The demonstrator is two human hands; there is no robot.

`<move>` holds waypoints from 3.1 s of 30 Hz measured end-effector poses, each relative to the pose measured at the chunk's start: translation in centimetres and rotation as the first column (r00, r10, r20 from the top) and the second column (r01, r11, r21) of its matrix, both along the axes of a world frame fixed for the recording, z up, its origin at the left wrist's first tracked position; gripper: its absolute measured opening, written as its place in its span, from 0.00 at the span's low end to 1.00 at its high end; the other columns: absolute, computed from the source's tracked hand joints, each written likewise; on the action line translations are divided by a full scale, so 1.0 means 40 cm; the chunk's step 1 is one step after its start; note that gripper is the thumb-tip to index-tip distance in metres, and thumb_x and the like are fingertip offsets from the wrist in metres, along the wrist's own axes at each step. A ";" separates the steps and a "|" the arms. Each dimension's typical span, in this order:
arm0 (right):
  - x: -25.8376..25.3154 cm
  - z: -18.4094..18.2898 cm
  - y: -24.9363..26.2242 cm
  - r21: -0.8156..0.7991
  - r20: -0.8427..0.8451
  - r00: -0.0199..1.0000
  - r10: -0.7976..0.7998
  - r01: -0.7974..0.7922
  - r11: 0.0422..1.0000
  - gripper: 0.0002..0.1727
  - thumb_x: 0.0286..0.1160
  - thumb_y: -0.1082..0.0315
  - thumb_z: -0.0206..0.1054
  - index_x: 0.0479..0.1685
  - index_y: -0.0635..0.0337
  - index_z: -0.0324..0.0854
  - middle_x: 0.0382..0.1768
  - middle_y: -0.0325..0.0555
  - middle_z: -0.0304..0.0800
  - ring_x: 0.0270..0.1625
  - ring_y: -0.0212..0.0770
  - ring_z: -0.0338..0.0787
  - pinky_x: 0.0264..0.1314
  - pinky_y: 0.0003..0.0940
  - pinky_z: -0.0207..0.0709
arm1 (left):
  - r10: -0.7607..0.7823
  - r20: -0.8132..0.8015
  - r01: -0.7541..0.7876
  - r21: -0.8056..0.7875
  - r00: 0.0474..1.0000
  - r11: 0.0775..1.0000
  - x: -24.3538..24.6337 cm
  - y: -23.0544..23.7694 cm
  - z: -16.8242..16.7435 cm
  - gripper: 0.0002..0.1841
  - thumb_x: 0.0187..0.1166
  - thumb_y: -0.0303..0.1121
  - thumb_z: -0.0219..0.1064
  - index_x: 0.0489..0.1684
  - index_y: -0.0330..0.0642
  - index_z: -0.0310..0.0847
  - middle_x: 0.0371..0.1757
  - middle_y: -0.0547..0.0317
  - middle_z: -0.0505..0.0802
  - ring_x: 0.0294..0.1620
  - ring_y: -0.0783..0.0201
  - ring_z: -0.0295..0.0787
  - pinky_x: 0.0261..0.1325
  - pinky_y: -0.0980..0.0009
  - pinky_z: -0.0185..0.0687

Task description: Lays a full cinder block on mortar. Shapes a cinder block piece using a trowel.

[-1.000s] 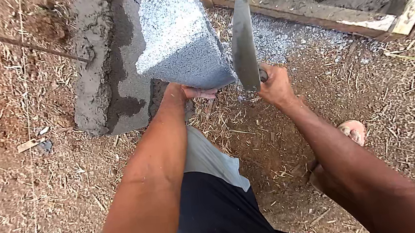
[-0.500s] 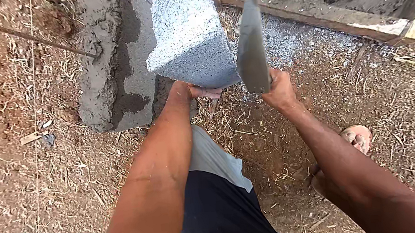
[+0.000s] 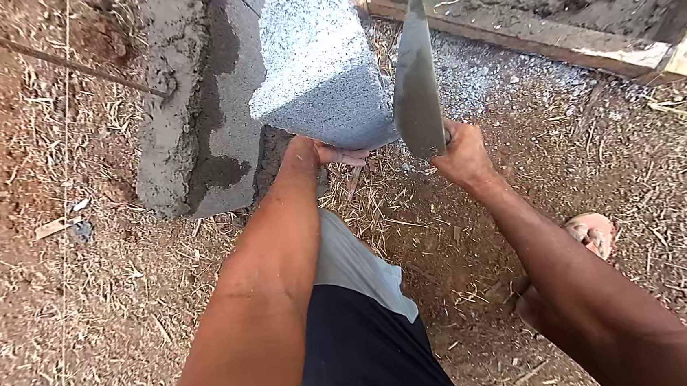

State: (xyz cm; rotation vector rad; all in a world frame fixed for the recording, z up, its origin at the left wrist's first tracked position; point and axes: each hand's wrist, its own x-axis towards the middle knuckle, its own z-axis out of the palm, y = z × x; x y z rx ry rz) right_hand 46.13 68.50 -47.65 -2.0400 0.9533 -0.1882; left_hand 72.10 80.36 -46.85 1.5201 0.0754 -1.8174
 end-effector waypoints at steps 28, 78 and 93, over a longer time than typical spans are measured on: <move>-0.013 0.023 -0.029 -0.064 -0.148 0.989 0.022 -0.031 0.997 0.11 0.72 0.62 0.64 0.34 0.62 0.80 0.24 0.58 0.84 0.31 0.63 0.88 0.31 0.65 0.72 | 0.049 0.009 -0.049 0.047 0.999 0.998 -0.011 0.000 0.006 0.28 0.95 0.49 0.34 0.79 0.40 0.67 0.69 0.35 0.84 0.62 0.41 0.89 0.61 0.50 0.88; -0.020 -0.066 -0.053 -0.004 -0.212 0.977 0.012 -0.013 1.000 0.12 0.73 0.61 0.63 0.36 0.62 0.82 0.27 0.59 0.86 0.35 0.64 0.89 0.34 0.68 0.74 | 0.012 -0.040 -0.012 -0.012 0.999 1.000 -0.004 0.010 -0.011 0.26 0.95 0.46 0.34 0.81 0.42 0.66 0.72 0.38 0.83 0.67 0.43 0.86 0.65 0.50 0.86; -0.001 -0.036 -0.035 0.095 -0.326 0.930 0.173 -0.150 0.984 0.13 0.75 0.59 0.65 0.47 0.59 0.85 0.34 0.60 0.91 0.44 0.66 0.92 0.42 0.69 0.79 | -0.320 0.020 0.318 -0.179 0.947 0.931 0.006 0.024 -0.072 0.31 0.91 0.47 0.28 0.86 0.41 0.59 0.78 0.43 0.81 0.76 0.50 0.81 0.78 0.54 0.77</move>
